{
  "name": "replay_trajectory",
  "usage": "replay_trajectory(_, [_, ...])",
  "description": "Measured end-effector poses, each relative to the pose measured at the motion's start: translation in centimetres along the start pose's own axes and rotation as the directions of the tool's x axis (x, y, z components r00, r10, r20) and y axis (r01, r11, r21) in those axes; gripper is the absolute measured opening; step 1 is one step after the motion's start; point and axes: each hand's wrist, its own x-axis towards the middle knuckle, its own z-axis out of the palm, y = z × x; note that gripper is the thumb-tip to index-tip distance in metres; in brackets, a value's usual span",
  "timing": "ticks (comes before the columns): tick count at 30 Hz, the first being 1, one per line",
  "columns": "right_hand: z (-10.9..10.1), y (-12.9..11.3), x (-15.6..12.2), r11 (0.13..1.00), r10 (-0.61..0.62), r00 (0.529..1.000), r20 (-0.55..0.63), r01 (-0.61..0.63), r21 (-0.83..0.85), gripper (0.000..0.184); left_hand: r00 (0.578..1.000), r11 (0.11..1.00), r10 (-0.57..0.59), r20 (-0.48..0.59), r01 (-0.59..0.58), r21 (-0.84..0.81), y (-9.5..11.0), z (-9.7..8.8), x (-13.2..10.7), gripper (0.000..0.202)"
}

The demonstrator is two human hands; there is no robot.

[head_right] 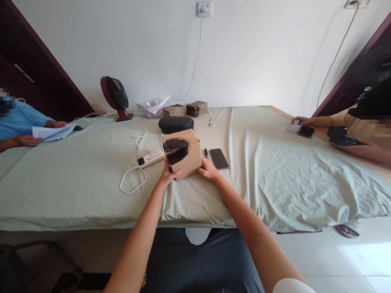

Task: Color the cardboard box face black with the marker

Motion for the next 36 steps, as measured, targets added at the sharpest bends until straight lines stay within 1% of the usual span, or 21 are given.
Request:
replay_trajectory(3, [0.7,-0.6,-0.5,0.999,0.019,1.0,0.0,-0.019,-0.047,0.073,1.0,1.0,-0.021,-0.018,0.021,0.001,0.7,0.3,-0.6,0.151])
replay_trajectory(5, [1.2,-1.1,-1.2,0.996,0.043,0.999,-0.001,-0.043,-0.077,0.074,0.999,0.999,-0.034,-0.037,0.034,-0.001,1.3,0.5,-1.4,0.153])
replay_trajectory(11, [2.5,-2.7,-4.0,0.982,0.119,0.993,0.005,-0.117,-0.148,0.081,0.995,0.998,-0.063,-0.082,0.061,-0.023,2.9,0.9,-5.3,0.148])
replay_trajectory(15, [3.1,-3.3,-5.4,0.976,0.139,0.99,-0.003,-0.137,-0.171,0.083,0.994,0.998,-0.065,-0.092,0.062,-0.033,3.5,1.0,-6.7,0.141])
replay_trajectory(19, [3.3,-3.7,-6.3,0.977,0.125,0.992,-0.028,-0.128,-0.17,0.084,0.995,0.998,-0.051,-0.089,0.048,-0.04,4.0,1.1,-7.2,0.135])
replay_trajectory(25, [2.9,-4.0,-6.6,0.987,0.073,0.996,-0.051,-0.08,-0.142,0.076,0.996,0.998,-0.045,-0.082,0.042,-0.035,4.4,1.2,-7.7,0.127])
replay_trajectory(31, [2.7,-3.9,-6.7,0.994,0.066,0.995,-0.082,-0.072,-0.083,0.076,0.995,0.999,-0.03,-0.098,0.026,-0.042,4.0,0.9,-7.6,0.124])
replay_trajectory(36, [2.6,-3.7,-6.8,0.995,0.098,0.988,-0.115,-0.101,-0.018,0.075,0.993,0.999,-0.038,-0.116,0.034,-0.038,3.4,0.7,-7.4,0.127])
